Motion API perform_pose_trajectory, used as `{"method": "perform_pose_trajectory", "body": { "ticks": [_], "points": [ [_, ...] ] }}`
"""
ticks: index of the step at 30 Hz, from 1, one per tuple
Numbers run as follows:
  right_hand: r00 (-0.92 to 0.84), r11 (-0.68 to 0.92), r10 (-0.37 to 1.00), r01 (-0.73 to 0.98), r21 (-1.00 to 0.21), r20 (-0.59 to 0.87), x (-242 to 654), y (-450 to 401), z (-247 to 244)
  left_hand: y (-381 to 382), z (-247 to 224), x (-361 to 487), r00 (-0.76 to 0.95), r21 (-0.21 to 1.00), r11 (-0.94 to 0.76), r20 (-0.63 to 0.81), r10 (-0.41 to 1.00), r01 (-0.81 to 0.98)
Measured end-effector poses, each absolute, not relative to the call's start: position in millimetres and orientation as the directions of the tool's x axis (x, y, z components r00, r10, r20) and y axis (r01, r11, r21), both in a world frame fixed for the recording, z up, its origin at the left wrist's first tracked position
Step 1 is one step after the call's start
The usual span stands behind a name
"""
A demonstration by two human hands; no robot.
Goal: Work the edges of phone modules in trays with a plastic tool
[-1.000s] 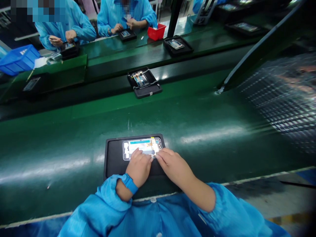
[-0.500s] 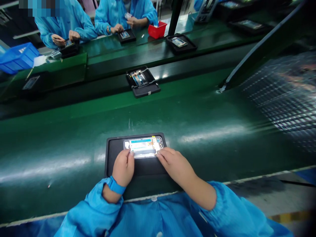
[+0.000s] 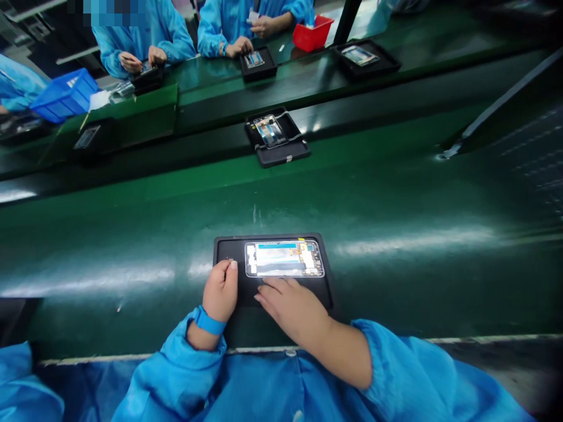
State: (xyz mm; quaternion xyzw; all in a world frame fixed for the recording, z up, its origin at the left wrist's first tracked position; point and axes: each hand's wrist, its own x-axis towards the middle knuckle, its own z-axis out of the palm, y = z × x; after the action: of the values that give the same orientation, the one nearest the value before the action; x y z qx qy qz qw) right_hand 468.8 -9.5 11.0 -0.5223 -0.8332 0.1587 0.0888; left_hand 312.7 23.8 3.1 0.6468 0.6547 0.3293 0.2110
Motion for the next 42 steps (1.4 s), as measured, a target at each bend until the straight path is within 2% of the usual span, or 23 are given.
{"method": "perform_pose_trajectory", "body": {
  "ticks": [7,11,13,16,18,21,25,31,37,42],
  "points": [
    [-0.373,0.340,0.928,0.861,-0.377,-0.014,479,-14,11,24,3,310,-0.044,0.736,-0.043,0.098,0.994,0.675],
    [-0.225,0.219,0.974,0.891,-0.397,0.032,505,-17,16,24,0,307,-0.019,0.743,-0.062,0.099,0.995,0.666],
    [-0.101,0.091,0.995,0.887,-0.452,0.002,521,-16,20,23,-1,306,-0.011,0.740,-0.087,0.127,0.992,0.666],
    [0.209,-0.242,0.970,0.786,-0.569,-0.124,542,-14,23,23,-1,309,0.061,0.712,-0.187,0.198,0.978,0.677],
    [0.424,-0.461,0.879,0.635,-0.620,-0.218,550,-14,23,24,0,316,0.226,0.664,-0.319,0.225,0.948,0.677],
    [0.561,-0.588,0.767,0.419,-0.692,-0.311,553,-13,20,26,1,337,0.503,0.535,-0.555,0.258,0.825,0.637],
    [0.571,-0.562,0.743,0.249,-0.789,-0.349,553,-10,17,26,-3,368,0.628,0.366,-0.692,0.296,0.720,0.622],
    [0.555,-0.482,0.764,0.155,-0.862,-0.327,560,-4,12,25,-9,390,0.682,0.262,-0.738,0.282,0.675,0.622],
    [0.552,-0.333,0.811,0.168,-0.928,-0.191,553,1,7,25,-10,395,0.668,0.184,-0.715,0.262,0.697,0.674],
    [0.552,-0.170,0.834,0.226,-0.959,-0.018,542,0,-2,21,-9,398,0.670,0.119,-0.708,0.246,0.700,0.696]
  ]
}}
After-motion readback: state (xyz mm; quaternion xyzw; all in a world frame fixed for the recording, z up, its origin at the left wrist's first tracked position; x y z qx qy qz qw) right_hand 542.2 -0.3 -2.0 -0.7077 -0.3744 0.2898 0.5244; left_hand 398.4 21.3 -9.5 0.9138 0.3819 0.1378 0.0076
